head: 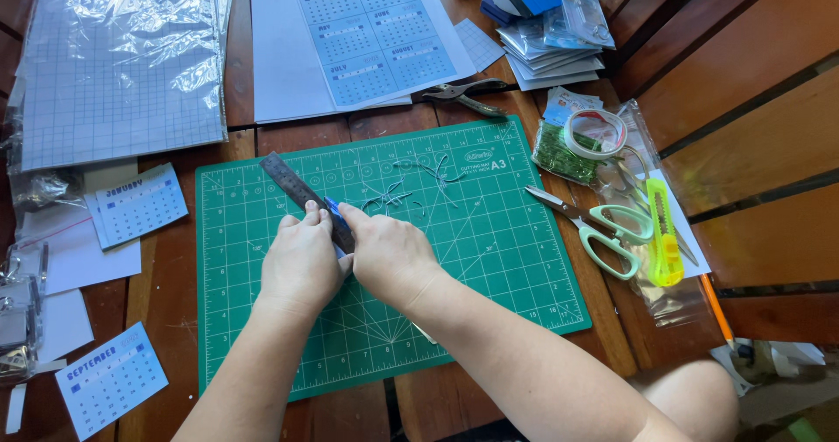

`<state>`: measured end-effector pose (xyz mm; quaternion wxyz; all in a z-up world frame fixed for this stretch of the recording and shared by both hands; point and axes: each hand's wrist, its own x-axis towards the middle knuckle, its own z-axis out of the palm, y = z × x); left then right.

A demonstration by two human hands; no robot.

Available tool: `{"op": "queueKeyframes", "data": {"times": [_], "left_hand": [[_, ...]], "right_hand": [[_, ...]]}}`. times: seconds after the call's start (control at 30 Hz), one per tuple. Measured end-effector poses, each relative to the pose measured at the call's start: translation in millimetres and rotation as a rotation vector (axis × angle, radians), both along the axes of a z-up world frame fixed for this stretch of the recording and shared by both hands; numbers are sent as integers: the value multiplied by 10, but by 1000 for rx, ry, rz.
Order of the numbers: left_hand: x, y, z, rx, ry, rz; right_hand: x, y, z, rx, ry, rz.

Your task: The person cuts printed calendar sheets into smaller pieces using a ruler and a utility knife on a green cutting mat. They measure, align, and slice the paper, then fold the cut pieces and place them on the table.

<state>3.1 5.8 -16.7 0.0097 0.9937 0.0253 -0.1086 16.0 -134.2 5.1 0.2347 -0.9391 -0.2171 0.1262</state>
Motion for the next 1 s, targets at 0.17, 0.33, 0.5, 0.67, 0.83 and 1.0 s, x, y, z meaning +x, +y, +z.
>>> {"op": "queueKeyframes", "data": {"times": [0.17,0.33,0.5,0.67,0.83,1.0], "left_hand": [[-19,14,-3,-12,-28,-12],[-9,35,-61,-23,-43,-14],[-17,15,12,-21,-40,-26],[-24,1,22,-19,-23,-15],[-11,14,18,-8,-29,-14],[-32,-10,75,-25,-36,-5]], "right_hand": [[5,21,127,-15,17,2],[11,35,214,-15,17,11],[23,27,270,-22,-2,4],[-4,-42,123,-27,9,22],[-36,-75,157,-26,53,7],[-117,-134,254,-54,72,-9]]}}
